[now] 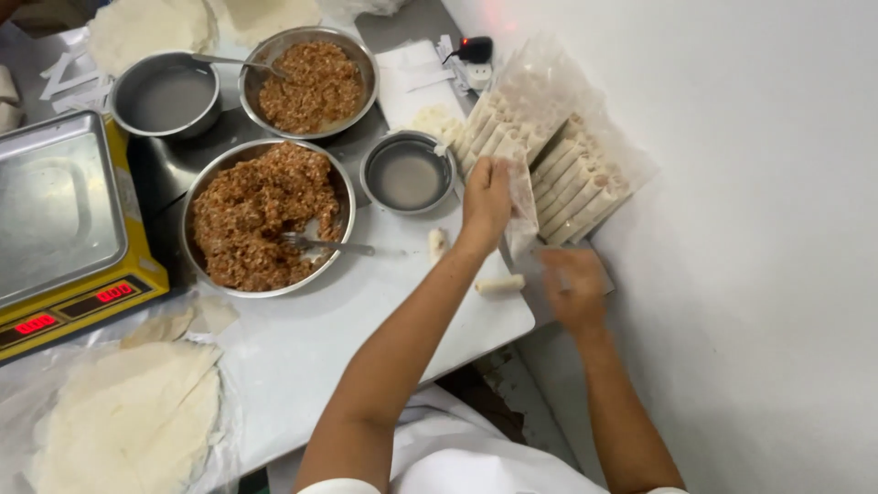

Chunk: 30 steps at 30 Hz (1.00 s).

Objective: The person prepares and packages food rolls. They place several rolls into a plastic bag, peel apart thin wrappers, place a portion of filling from a bowl onto a wrapper using a fork, and then fold and roll the wrapper to encase the filling.

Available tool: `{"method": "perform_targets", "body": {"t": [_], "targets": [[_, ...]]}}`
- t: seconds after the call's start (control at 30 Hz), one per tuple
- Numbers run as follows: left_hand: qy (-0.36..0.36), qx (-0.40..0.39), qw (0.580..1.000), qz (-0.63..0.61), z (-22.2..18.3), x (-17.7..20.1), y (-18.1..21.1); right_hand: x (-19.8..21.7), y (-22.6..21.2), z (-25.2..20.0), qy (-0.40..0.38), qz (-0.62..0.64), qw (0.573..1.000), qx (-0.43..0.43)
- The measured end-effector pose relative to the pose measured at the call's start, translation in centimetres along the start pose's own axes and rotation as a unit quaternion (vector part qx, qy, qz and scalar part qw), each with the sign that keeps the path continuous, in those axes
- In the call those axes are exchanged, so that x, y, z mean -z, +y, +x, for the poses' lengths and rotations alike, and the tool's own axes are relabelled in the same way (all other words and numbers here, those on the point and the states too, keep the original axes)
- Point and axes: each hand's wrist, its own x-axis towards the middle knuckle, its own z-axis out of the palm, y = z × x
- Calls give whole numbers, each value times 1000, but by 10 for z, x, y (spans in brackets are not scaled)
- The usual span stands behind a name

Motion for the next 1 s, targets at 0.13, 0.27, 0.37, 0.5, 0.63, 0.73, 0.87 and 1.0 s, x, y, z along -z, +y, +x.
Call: {"method": "perform_targets", "body": {"t": [0.13,0.27,0.37,0.5,0.63,0.73,0.87,1.0], "targets": [[-4,77,987,-141,5,-45,-53,44,43,89,26,-199,978,50],[-39,120,961,-245,-4,-81,-39,51,24,167,-125,-344,930,-12],[-86,119,940,-309,-14,-80,-22,45,30,180,-176,-417,892,-16],[-124,51,982,-134,-53,-43,-34,47,46,171,-179,-457,871,24],[-105,34,992,60,-85,-23,-77,43,31,182,-216,-482,849,24],[-110,77,989,58,-88,-24,-75,34,54,185,-251,-521,816,-5],[-88,101,990,32,-75,-29,-72,31,77,173,-281,-519,807,43],[-80,98,992,18,-73,-40,-56,50,25,202,-225,-496,828,133]]}}
